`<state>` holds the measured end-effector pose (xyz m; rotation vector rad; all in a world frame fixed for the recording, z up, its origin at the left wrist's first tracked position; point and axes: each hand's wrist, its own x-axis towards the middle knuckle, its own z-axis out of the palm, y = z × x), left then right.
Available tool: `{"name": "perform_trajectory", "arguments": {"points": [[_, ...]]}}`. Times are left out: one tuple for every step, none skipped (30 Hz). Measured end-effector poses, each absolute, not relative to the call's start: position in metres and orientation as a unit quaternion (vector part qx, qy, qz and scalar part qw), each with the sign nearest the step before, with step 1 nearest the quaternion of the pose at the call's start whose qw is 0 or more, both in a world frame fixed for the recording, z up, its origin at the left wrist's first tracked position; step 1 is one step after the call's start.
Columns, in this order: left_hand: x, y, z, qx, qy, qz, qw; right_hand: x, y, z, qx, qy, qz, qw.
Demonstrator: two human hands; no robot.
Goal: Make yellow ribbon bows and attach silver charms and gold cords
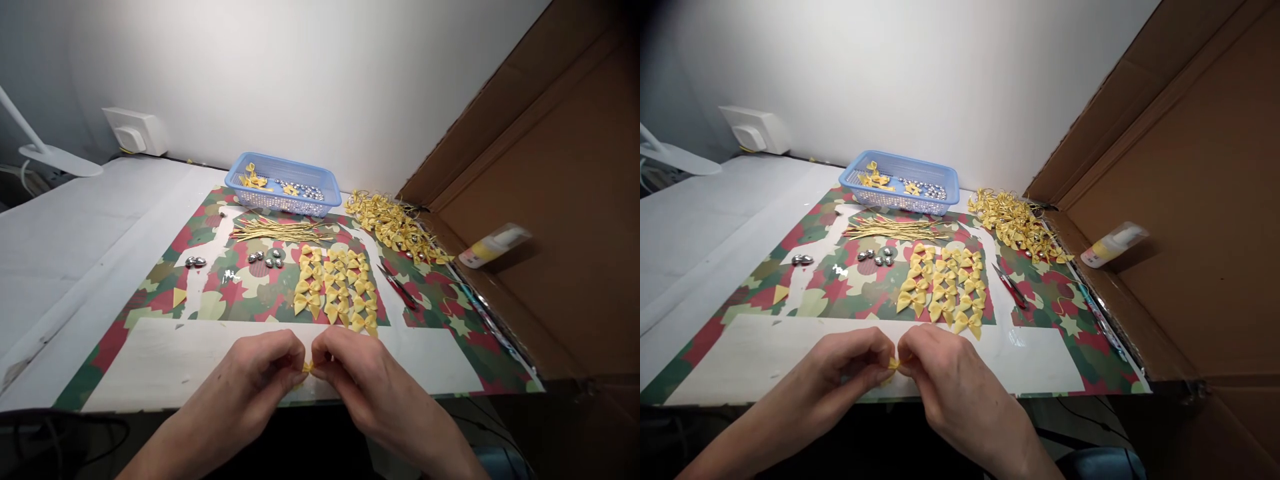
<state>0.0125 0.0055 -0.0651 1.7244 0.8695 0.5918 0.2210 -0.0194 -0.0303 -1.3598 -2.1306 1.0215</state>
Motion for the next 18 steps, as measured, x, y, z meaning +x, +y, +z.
{"name": "perform_trajectory", "arguments": {"points": [[0.0125,0.0057,-0.0654,0.72,0.366,0.248,0.535,0.2211,-0.0197,-0.0309,-0.492,-0.76,0.372,0.206],[0.0123,0.0058,-0.0658,0.715,0.366,0.251,0.54,0.2213,-0.0201,-0.0313,-0.497,-0.754,0.376,0.207],[0.0119,0.0058,-0.0662,0.709,0.366,0.255,0.546,0.2216,-0.0205,-0.0315,-0.502,-0.748,0.38,0.209],[0.0112,0.0056,-0.0666,0.702,0.365,0.261,0.553,0.2219,-0.0208,-0.0316,-0.507,-0.743,0.382,0.212],[0.0104,0.0054,-0.0669,0.694,0.365,0.267,0.561,0.2221,-0.0212,-0.0315,-0.511,-0.739,0.382,0.217],[0.0096,0.0051,-0.0672,0.686,0.365,0.271,0.568,0.2223,-0.0215,-0.0311,-0.514,-0.736,0.38,0.222],[0.0089,0.0049,-0.0675,0.68,0.364,0.274,0.574,0.2224,-0.0218,-0.0305,-0.515,-0.735,0.378,0.227],[0.0085,0.0047,-0.0678,0.676,0.364,0.277,0.578,0.2225,-0.0219,-0.0297,-0.514,-0.736,0.375,0.232],[0.0084,0.0047,-0.0679,0.674,0.364,0.278,0.579,0.2226,-0.0219,-0.0288,-0.511,-0.737,0.374,0.234],[0.0087,0.0047,-0.0681,0.675,0.363,0.279,0.578,0.2227,-0.0217,-0.0279,-0.508,-0.74,0.374,0.234],[0.0093,0.0048,-0.0682,0.677,0.364,0.279,0.576,0.2229,-0.0213,-0.0271,-0.504,-0.744,0.372,0.233],[0.01,0.0047,-0.0683,0.68,0.365,0.278,0.572,0.2231,-0.0209,-0.0265,-0.502,-0.749,0.368,0.229],[0.0108,0.0046,-0.0685,0.684,0.368,0.273,0.568,0.2233,-0.0205,-0.0263,-0.501,-0.753,0.363,0.222],[0.0115,0.0043,-0.0687,0.689,0.372,0.267,0.561,0.2235,-0.0202,-0.0266,-0.502,-0.758,0.357,0.215],[0.0121,0.004,-0.069,0.695,0.377,0.26,0.555,0.2237,-0.0202,-0.0272,-0.504,-0.762,0.349,0.208],[0.0126,0.0038,-0.0695,0.701,0.38,0.255,0.547,0.2238,-0.0203,-0.0282,-0.506,-0.766,0.342,0.203],[0.013,0.0036,-0.0701,0.706,0.384,0.251,0.541,0.2237,-0.0207,-0.0294,-0.507,-0.769,0.335,0.198],[0.0134,0.0035,-0.0707,0.709,0.386,0.249,0.536,0.2235,-0.0213,-0.0307,-0.507,-0.773,0.329,0.194]]}}
